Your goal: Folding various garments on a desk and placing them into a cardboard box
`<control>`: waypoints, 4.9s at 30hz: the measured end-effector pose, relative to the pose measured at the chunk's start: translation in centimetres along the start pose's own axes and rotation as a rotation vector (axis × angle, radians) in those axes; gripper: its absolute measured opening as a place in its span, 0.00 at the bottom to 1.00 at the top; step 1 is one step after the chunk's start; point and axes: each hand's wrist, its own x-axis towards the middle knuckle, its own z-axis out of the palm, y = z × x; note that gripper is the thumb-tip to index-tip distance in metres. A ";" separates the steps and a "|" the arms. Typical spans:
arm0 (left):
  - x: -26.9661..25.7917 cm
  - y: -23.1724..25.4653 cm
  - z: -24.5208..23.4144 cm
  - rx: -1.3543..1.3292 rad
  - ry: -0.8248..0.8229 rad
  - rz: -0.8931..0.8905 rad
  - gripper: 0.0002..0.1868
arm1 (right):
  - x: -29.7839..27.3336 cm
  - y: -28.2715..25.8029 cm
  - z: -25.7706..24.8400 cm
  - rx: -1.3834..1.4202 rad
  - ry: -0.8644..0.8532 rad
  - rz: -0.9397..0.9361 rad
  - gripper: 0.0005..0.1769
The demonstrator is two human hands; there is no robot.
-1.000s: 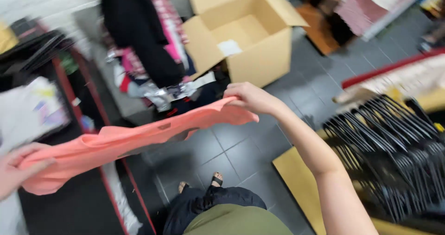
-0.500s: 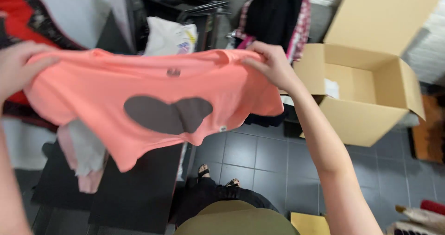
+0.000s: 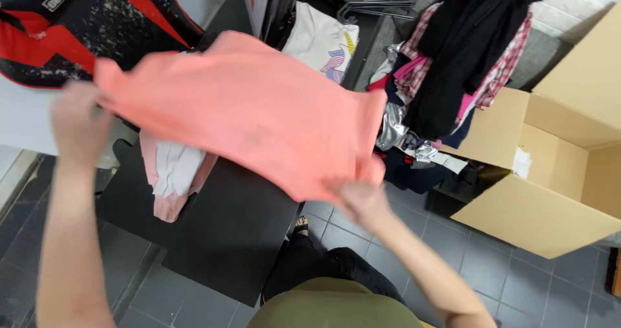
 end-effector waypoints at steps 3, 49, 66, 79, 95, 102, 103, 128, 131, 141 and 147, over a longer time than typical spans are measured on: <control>-6.0 0.8 2.9 0.173 -0.459 -0.366 0.06 | -0.5 6.6 -3.5 -1.136 -0.856 -0.783 0.22; -15.3 54.0 20.7 -0.805 0.569 -2.035 0.51 | 36.5 13.8 -14.5 -0.836 -0.637 -0.240 0.34; -27.9 57.5 28.2 -0.628 0.373 -1.825 0.26 | 35.5 12.8 -17.0 -0.719 -0.983 0.172 0.24; -28.9 62.4 28.1 -0.692 0.439 -1.888 0.28 | 31.9 4.0 -16.9 -1.023 -1.026 0.360 0.25; -10.0 56.0 8.4 -1.297 0.923 -2.025 0.26 | 32.9 -1.2 -8.8 -0.704 -0.975 0.539 0.27; -14.0 45.0 11.0 -1.517 1.181 -1.820 0.15 | 33.3 0.5 -0.2 -0.625 -0.927 0.559 0.18; -12.4 43.7 10.3 -1.543 1.189 -1.811 0.12 | 33.4 1.0 0.9 -0.616 -0.887 0.578 0.15; -14.4 41.1 18.2 0.348 -0.211 -1.006 0.43 | 28.1 9.1 3.1 -1.445 -1.246 -1.294 0.33; -14.8 41.9 18.2 0.383 -0.177 -0.994 0.41 | 30.9 12.3 0.0 -1.485 -1.237 -1.319 0.34; -15.1 43.5 17.0 0.246 -0.345 -1.127 0.44 | 31.1 11.1 -1.4 -1.585 -1.304 -1.062 0.35; -18.1 28.7 17.2 0.452 -0.001 -1.040 0.29 | 33.4 11.9 4.4 -1.337 -1.296 -0.947 0.25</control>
